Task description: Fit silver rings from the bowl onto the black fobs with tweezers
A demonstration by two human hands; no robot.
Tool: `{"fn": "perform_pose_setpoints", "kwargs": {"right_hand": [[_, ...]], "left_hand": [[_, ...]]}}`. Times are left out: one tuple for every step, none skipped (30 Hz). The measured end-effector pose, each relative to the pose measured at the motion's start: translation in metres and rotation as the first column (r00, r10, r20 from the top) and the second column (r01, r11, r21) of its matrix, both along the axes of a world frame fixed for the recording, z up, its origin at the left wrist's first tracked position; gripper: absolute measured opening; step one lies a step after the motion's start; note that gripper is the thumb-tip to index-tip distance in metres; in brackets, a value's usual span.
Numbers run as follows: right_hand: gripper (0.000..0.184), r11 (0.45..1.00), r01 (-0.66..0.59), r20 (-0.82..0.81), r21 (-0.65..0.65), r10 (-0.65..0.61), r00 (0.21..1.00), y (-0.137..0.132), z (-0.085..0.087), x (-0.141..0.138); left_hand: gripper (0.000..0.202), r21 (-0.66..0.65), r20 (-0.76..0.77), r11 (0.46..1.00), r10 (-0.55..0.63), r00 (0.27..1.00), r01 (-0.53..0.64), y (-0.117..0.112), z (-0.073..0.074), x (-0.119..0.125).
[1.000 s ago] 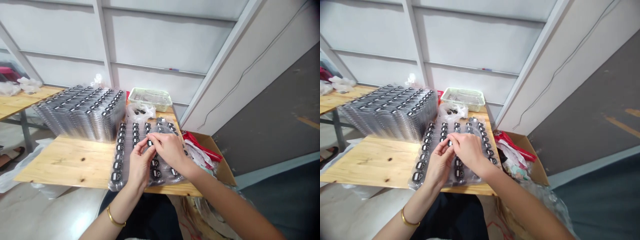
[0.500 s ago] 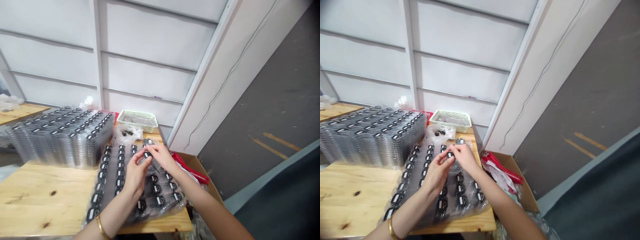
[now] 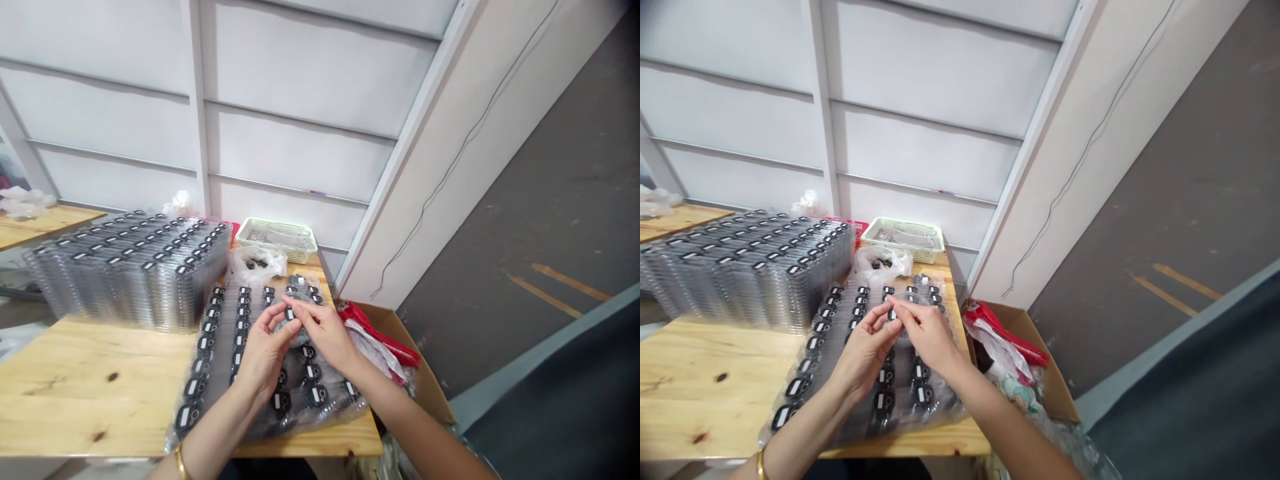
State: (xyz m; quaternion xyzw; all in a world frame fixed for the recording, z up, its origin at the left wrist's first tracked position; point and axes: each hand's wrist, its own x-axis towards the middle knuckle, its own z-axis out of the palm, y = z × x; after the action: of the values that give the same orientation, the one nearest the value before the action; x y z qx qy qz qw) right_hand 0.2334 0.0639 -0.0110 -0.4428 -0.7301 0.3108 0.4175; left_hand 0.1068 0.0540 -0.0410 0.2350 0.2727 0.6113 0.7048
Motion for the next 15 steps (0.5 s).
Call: {"fn": "perform_pose_setpoints", "kwargs": {"right_hand": [[0.041, 1.000, -0.022, -0.014, -0.012, 0.022, 1.000, 0.0005, -0.0009, 0.0000], [0.041, 0.999, -0.045, -0.025, -0.023, 0.044, 0.999, 0.0009, -0.0010, 0.0002], [0.042, 0.997, -0.068, -0.031, -0.032, 0.067, 0.997, 0.0012, -0.0007, 0.0006], [0.043, 0.995, -0.091, -0.033, -0.037, 0.089, 0.995, 0.0015, -0.0001, 0.0012], [0.044, 0.993, -0.112, -0.034, -0.039, 0.110, 0.993, 0.0018, 0.0005, 0.0020], [0.044, 0.991, -0.130, -0.034, -0.037, 0.129, 0.991, 0.0021, 0.0009, 0.0031], [0.045, 0.989, -0.147, -0.032, -0.035, 0.146, 0.989, 0.0026, 0.0011, 0.0042], [0.046, 0.987, -0.161, -0.028, -0.031, 0.160, 0.987, 0.0031, 0.0010, 0.0054], [0.046, 0.985, -0.172, -0.022, -0.027, 0.172, 0.985, 0.0037, 0.0006, 0.0066], [0.046, 0.983, -0.180, -0.013, -0.023, 0.180, 0.984, 0.0042, 0.0002, 0.0076], [0.046, 0.983, -0.185, -0.004, -0.019, 0.185, 0.983, 0.0046, -0.0001, 0.0084], [0.046, 0.982, -0.187, 0.006, -0.019, 0.187, 0.982, 0.0047, -0.0004, 0.0091], [0.045, 0.982, -0.186, 0.015, -0.024, 0.186, 0.982, 0.0047, -0.0006, 0.0094], [0.046, 0.983, -0.181, 0.020, -0.033, 0.182, 0.983, 0.0044, -0.0008, 0.0096], [0.046, 0.983, -0.176, 0.024, -0.046, 0.177, 0.984, 0.0040, -0.0010, 0.0096]], "left_hand": [[0.046, 0.009, -0.004, 1.000, -0.004, 1.000, 0.004, 0.0004, -0.0002, 0.0001], [0.045, 0.017, -0.008, 1.000, -0.008, 1.000, 0.009, 0.0009, -0.0005, 0.0002], [0.043, 0.027, -0.011, 1.000, -0.013, 1.000, 0.013, 0.0014, -0.0009, 0.0002], [0.043, 0.037, -0.014, 0.999, -0.018, 1.000, 0.019, 0.0019, -0.0013, 0.0001], [0.042, 0.047, -0.019, 0.999, -0.024, 1.000, 0.025, 0.0025, -0.0015, -0.0001], [0.042, 0.057, -0.025, 0.998, -0.029, 0.999, 0.031, 0.0031, -0.0016, -0.0004], [0.041, 0.066, -0.032, 0.997, -0.034, 0.999, 0.036, 0.0037, -0.0014, -0.0007], [0.041, 0.073, -0.039, 0.996, -0.037, 0.999, 0.040, 0.0043, -0.0011, -0.0010], [0.041, 0.081, -0.046, 0.996, -0.039, 0.998, 0.042, 0.0048, -0.0006, -0.0014], [0.041, 0.086, -0.051, 0.995, -0.039, 0.998, 0.043, 0.0053, 0.0000, -0.0017], [0.041, 0.091, -0.053, 0.995, -0.038, 0.998, 0.042, 0.0056, 0.0005, -0.0020], [0.041, 0.094, -0.053, 0.995, -0.036, 0.998, 0.041, 0.0058, 0.0009, -0.0021], [0.041, 0.095, -0.051, 0.995, -0.033, 0.998, 0.038, 0.0059, 0.0011, -0.0022], [0.041, 0.094, -0.046, 0.995, -0.029, 0.999, 0.034, 0.0060, 0.0011, -0.0021], [0.042, 0.092, -0.042, 0.995, -0.027, 0.999, 0.031, 0.0059, 0.0010, -0.0020]]}}
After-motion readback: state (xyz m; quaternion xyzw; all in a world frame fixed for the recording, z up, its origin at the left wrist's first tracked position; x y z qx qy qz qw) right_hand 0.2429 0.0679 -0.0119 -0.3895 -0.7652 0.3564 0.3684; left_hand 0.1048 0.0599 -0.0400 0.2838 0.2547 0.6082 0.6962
